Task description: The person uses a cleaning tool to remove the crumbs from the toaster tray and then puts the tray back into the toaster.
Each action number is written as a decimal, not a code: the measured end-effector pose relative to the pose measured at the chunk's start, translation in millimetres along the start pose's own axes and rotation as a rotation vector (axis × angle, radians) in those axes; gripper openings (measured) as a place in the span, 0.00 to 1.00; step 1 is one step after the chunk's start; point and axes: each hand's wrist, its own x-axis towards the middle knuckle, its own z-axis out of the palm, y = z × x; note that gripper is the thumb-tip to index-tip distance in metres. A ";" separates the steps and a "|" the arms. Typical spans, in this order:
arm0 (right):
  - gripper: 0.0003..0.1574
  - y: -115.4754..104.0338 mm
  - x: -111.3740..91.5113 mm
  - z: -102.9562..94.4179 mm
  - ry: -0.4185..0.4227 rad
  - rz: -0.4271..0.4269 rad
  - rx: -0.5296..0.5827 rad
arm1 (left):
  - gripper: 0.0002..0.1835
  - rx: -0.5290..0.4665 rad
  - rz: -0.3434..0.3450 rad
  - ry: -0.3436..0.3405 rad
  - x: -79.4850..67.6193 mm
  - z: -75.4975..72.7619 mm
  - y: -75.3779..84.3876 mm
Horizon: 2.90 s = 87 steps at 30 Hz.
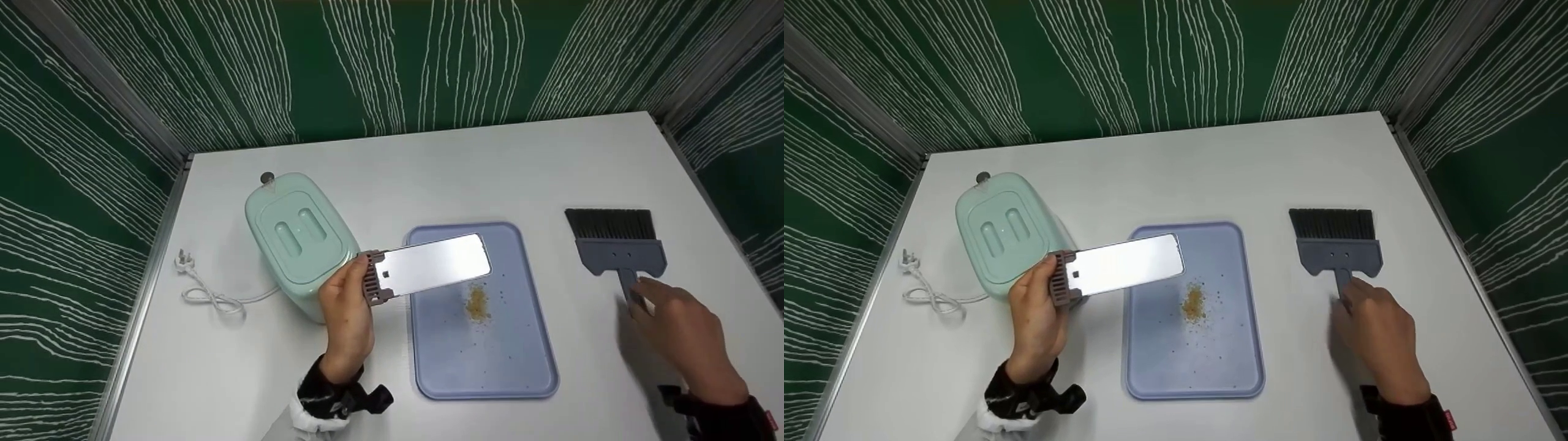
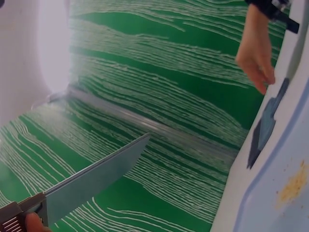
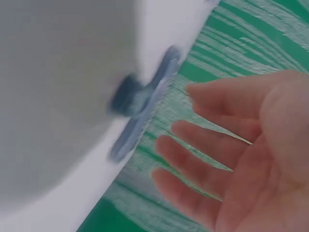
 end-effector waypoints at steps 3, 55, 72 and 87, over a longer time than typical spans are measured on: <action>0.24 -18.3 4.8 0.7 0.059 -0.019 0.065 | 0.16 -0.023 -0.007 -0.019 -0.5 -0.3 1.1; 0.22 -226.0 33.2 26.1 -0.187 -0.248 0.862 | 0.15 -0.136 -0.231 -0.259 -9.1 4.7 -5.4; 0.22 -237.3 35.4 35.0 -0.247 -0.092 1.089 | 0.19 -0.065 -0.221 -0.332 -12.1 4.6 -8.1; 0.16 -237.9 36.4 33.8 -0.246 0.008 1.223 | 0.20 0.244 -0.018 -0.460 -15.2 2.9 -7.0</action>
